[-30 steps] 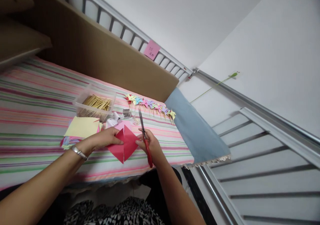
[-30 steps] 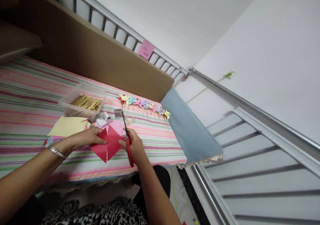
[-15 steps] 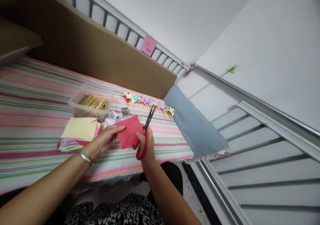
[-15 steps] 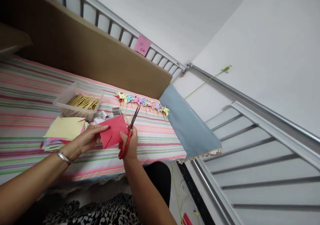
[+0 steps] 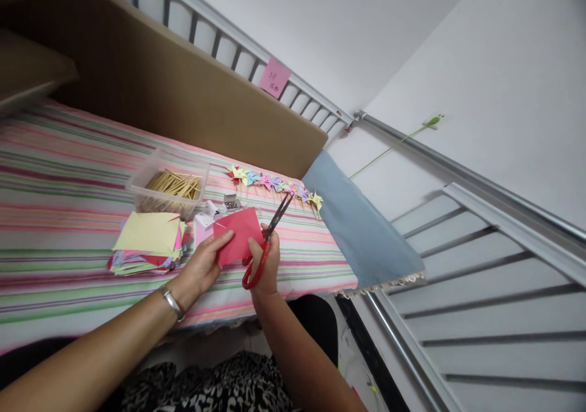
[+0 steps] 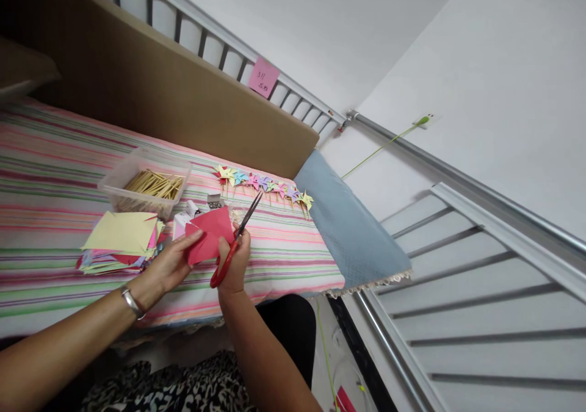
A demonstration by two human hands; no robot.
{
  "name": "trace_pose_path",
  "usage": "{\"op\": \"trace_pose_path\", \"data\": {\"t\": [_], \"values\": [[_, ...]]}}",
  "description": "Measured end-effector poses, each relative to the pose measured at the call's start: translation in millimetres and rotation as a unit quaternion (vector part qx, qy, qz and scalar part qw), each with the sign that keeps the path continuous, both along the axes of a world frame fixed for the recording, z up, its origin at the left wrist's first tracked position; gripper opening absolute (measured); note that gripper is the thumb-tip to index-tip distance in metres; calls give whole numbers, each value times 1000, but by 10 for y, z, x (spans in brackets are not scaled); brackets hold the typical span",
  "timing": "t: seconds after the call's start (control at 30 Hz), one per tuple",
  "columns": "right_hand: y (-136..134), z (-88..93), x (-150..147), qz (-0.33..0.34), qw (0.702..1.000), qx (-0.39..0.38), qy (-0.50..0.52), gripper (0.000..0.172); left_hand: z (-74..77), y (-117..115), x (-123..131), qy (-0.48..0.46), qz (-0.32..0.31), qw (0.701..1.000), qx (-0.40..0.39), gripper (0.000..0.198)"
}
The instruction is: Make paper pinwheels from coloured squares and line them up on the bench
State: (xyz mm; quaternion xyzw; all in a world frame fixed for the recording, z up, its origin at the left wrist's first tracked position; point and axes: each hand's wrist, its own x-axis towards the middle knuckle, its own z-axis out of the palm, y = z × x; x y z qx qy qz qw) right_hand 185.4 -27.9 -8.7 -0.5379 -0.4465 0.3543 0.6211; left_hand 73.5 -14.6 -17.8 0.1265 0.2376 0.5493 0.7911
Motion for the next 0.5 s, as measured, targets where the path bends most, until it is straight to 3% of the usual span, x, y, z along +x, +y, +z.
{"op": "trace_pose_path", "data": {"t": [0.23,0.33,0.5], "values": [[-51,-22,138,128,983,-76,-106,43,-113,164,-132,121,56,991,35,39],[-205,19,324,175,966,-115,-151,47,-84,293,-347,187,64,979,41,41],[-572,193,463,231,940,-201,-153,40,-20,403,-633,265,70,959,74,38]]}}
